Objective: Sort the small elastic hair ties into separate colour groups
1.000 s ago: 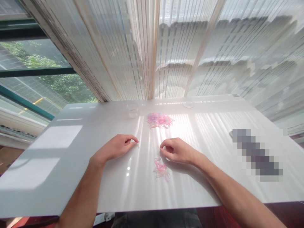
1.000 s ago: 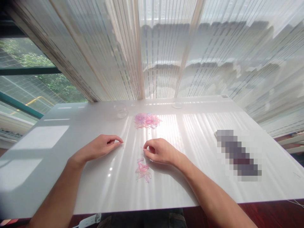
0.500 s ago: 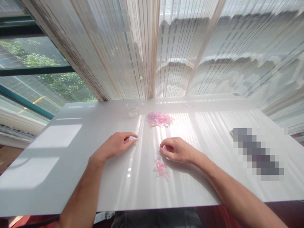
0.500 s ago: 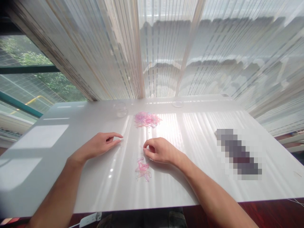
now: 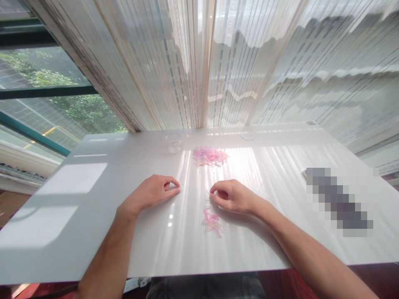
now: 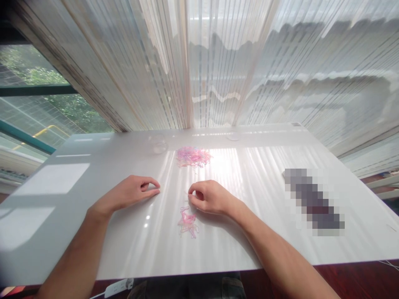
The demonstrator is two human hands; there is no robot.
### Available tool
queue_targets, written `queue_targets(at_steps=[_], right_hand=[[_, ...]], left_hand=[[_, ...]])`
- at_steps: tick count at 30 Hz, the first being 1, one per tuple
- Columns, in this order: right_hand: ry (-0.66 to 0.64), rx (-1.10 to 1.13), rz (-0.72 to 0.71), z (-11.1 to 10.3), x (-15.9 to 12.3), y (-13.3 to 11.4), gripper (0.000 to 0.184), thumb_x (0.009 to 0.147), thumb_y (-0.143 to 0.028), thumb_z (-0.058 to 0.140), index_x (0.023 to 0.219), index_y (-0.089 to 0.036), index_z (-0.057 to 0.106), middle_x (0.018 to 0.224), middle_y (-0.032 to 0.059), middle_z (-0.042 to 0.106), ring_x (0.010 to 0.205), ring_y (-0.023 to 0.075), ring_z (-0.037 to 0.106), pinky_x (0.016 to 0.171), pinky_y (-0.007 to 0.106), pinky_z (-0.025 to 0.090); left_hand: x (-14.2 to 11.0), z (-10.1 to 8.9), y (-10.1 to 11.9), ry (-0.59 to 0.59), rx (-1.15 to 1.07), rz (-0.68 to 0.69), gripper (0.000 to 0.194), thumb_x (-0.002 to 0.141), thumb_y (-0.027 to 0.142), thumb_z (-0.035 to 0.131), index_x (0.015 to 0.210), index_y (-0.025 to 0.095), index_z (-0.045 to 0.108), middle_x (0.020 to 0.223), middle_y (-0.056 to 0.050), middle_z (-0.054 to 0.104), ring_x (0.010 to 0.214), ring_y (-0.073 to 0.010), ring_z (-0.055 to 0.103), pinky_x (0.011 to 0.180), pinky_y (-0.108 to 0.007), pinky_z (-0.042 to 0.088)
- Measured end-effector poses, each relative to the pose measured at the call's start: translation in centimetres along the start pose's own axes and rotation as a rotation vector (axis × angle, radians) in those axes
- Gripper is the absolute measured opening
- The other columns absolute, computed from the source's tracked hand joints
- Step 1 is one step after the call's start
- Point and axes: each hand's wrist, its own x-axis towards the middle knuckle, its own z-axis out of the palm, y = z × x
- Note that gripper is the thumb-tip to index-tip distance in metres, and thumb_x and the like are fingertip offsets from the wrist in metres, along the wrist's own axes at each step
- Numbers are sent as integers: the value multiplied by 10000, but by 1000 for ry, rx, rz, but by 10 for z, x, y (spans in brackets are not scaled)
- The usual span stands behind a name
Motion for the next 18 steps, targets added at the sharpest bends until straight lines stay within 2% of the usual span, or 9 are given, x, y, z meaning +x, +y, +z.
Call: queue_targets(at_steps=[8,14,18], right_hand=[[-6,4,9,0,1,0,113,891,-150,620,863,-174,727,602,-66,483,564,86,429,592,247,339],[-2,2,9,0,0,1,108,900,-161,622,877,-177,727,599,-68,480,567,89,438,592,243,348],[3,-10,2,1,0,1,115,901,-165,618,868,-177,727,608,-59,502,576,94,449,585,243,347]], left_hand=[[1,3,1,-1,0,4,379,906,568,597,1039,274,795,653,43,413,599,-154,428,612,-268,348],[2,4,0,-1,-21,33,403,908,579,599,1069,267,797,645,49,384,588,-146,401,592,-263,337],[-1,-7,-11,132,-66,21,423,913,575,577,1069,246,790,642,53,338,569,-136,356,555,-258,305]])
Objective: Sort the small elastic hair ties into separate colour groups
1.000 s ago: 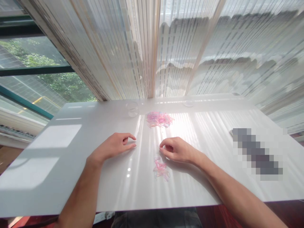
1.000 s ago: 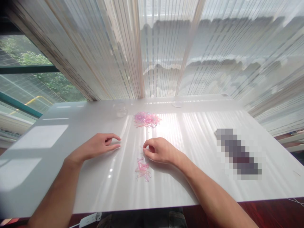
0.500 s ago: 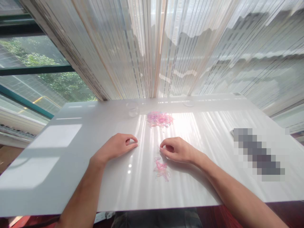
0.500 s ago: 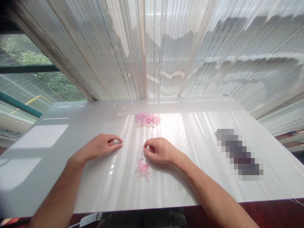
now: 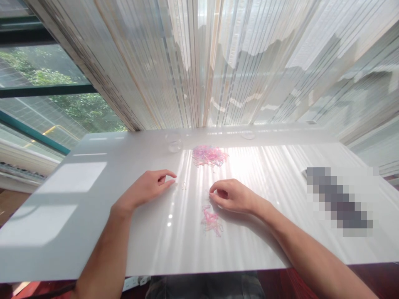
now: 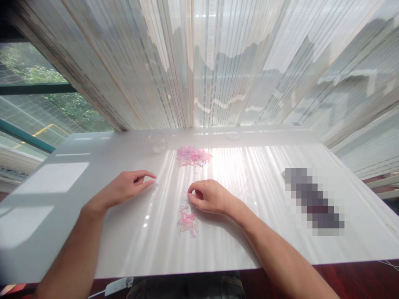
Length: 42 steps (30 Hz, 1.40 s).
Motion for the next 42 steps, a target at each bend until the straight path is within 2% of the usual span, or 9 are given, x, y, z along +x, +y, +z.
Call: queue_targets(at_steps=[3,6,9,12,15,23,32,38,42], right_hand=[[8,-3,-8,1,0,1,118,898,-162,614,871,-173,728,613,-56,513,572,91,451,586,242,353],[7,-3,-16,3,0,3,121,896,-160,606,871,-172,724,611,-56,514,569,89,448,583,241,351],[11,-6,-22,4,0,4,122,891,-158,603,867,-174,721,618,-52,525,577,92,452,580,240,346],[20,-7,-31,4,0,5,125,887,-153,605,873,-177,726,625,-51,535,580,90,456,586,238,350],[25,-8,-35,4,0,4,122,886,-152,608,873,-176,727,622,-53,534,577,89,456,588,238,354],[14,-15,-21,3,1,2,117,895,-158,617,880,-181,731,630,-53,545,581,93,457,595,239,346],[-1,-14,-16,2,0,2,115,897,-163,624,883,-185,736,629,-56,536,585,95,459,598,241,341],[4,1,-10,2,1,1,119,896,-158,619,879,-182,734,623,-56,525,574,95,448,598,245,346],[8,1,-17,2,0,1,117,897,-155,618,886,-176,734,616,-59,516,564,92,440,600,246,349]], left_hand=[[0,-9,-10,174,-18,-35,398,917,547,567,1020,234,791,601,57,330,548,-136,345,548,-263,310],[1,-9,-15,285,-28,-6,372,909,543,597,970,230,788,645,28,523,591,-143,430,591,-268,372],[1,-2,-9,184,-27,58,346,857,556,686,967,247,792,850,-9,716,683,-159,530,656,-274,439],[0,6,3,19,-20,82,368,798,560,762,1019,269,798,904,-3,758,703,-168,564,672,-279,471],[-1,13,12,-44,0,97,365,809,539,766,1058,275,798,908,2,762,706,-172,587,694,-289,483],[4,24,15,-25,28,125,400,879,566,689,1110,251,775,907,-17,743,752,-199,642,714,-317,486],[1,25,22,-62,67,239,287,919,460,612,989,232,770,902,-40,711,752,-201,630,714,-330,470],[2,26,17,17,91,169,420,895,533,656,1196,246,720,984,-42,723,746,-208,642,717,-337,488],[3,27,18,-9,86,190,365,916,499,624,1143,233,727,973,-41,715,752,-204,631,721,-334,482]])
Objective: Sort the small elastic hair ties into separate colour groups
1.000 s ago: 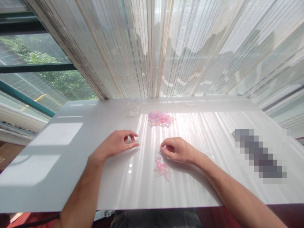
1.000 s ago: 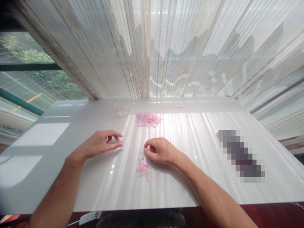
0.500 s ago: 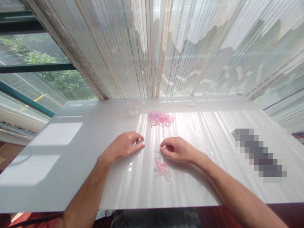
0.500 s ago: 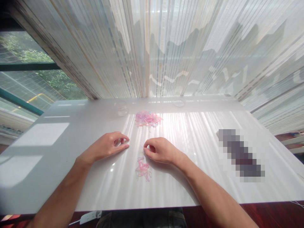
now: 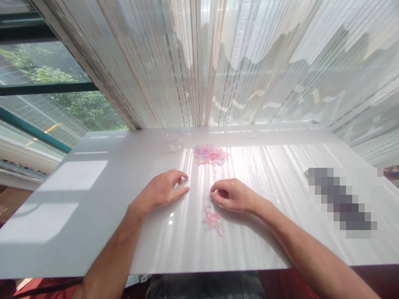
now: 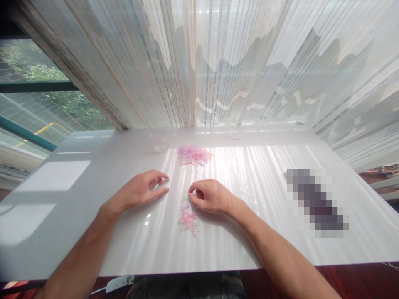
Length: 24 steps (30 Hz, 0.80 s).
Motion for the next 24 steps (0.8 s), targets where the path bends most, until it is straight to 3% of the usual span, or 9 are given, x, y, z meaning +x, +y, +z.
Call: queue_targets(at_steps=[14,20,24], right_hand=[[2,-5,-5,0,0,0,119,894,-171,606,875,-184,723,621,-57,523,574,95,436,598,246,339],[6,-3,-16,1,0,2,120,890,-169,608,875,-187,725,628,-56,528,578,95,441,597,242,341],[5,-1,-13,1,0,2,114,885,-162,614,875,-185,725,627,-55,532,578,96,444,594,241,342]], left_hand=[[-2,-4,6,-57,-42,54,217,916,347,559,970,223,729,936,-36,675,780,-198,610,739,-336,463],[-3,-7,8,-81,-55,50,212,905,367,562,925,222,715,923,-38,677,761,-194,600,727,-338,467],[-2,-5,7,-25,-19,-22,256,887,443,607,1006,225,670,914,-30,686,744,-202,612,710,-333,473]])
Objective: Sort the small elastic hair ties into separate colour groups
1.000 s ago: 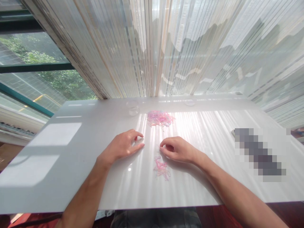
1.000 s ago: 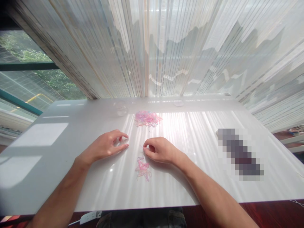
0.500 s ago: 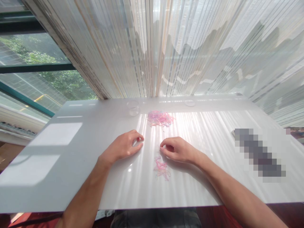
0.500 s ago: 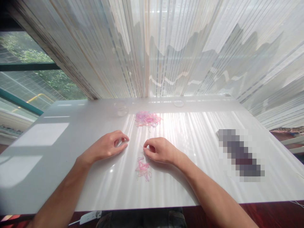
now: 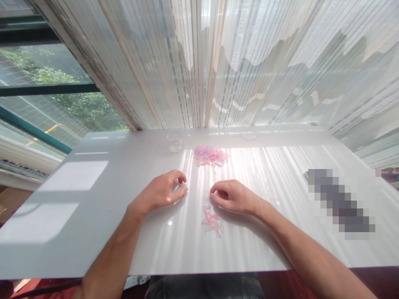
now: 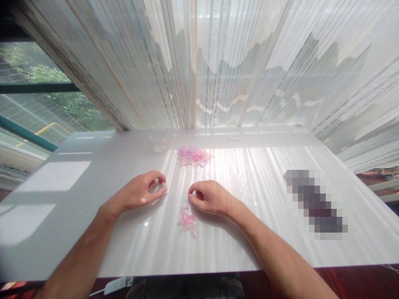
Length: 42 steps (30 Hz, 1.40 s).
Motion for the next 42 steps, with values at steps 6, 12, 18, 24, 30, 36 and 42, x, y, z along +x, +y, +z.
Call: queue_targets(at_steps=[6,12,18,24,30,36,42], right_hand=[[3,-3,-1,0,0,-1,117,885,-157,611,873,-183,724,619,-60,520,573,93,441,595,238,343],[0,-1,2,-1,0,-1,112,892,-172,610,878,-184,721,614,-62,511,563,94,438,595,240,342],[3,-4,-2,0,-1,0,118,888,-167,608,876,-182,724,617,-57,520,570,93,440,598,244,344],[9,0,-1,0,0,-1,116,891,-166,616,886,-174,732,617,-58,517,569,91,436,599,245,348],[10,7,-4,0,0,-1,113,889,-159,615,886,-178,726,619,-61,515,567,91,434,602,245,351],[7,5,3,0,0,-1,114,890,-157,612,879,-179,724,617,-60,518,569,92,443,604,245,355],[-11,11,14,0,1,-1,117,888,-146,614,875,-179,725,620,-60,514,574,92,458,599,238,361]], left_hand=[[2,7,-2,17,26,-7,300,916,460,576,1064,210,654,972,-57,695,822,-237,644,753,-358,485],[2,7,0,-14,-7,55,226,893,387,566,987,210,669,965,-62,701,806,-226,625,759,-363,478],[1,4,-1,-6,-18,42,258,882,407,597,1027,214,687,961,-59,704,782,-217,617,737,-352,476],[3,13,4,47,45,73,232,918,416,584,1004,235,701,992,-41,698,758,-191,619,727,-334,458],[7,24,10,97,67,32,195,928,350,547,877,237,697,892,-27,707,716,-186,612,674,-318,418],[7,17,9,137,16,-49,216,883,371,564,835,228,719,838,-17,707,697,-177,603,677,-306,424],[5,0,0,131,-40,-184,298,830,470,593,810,220,754,754,-9,697,663,-180,608,618,-281,432]])
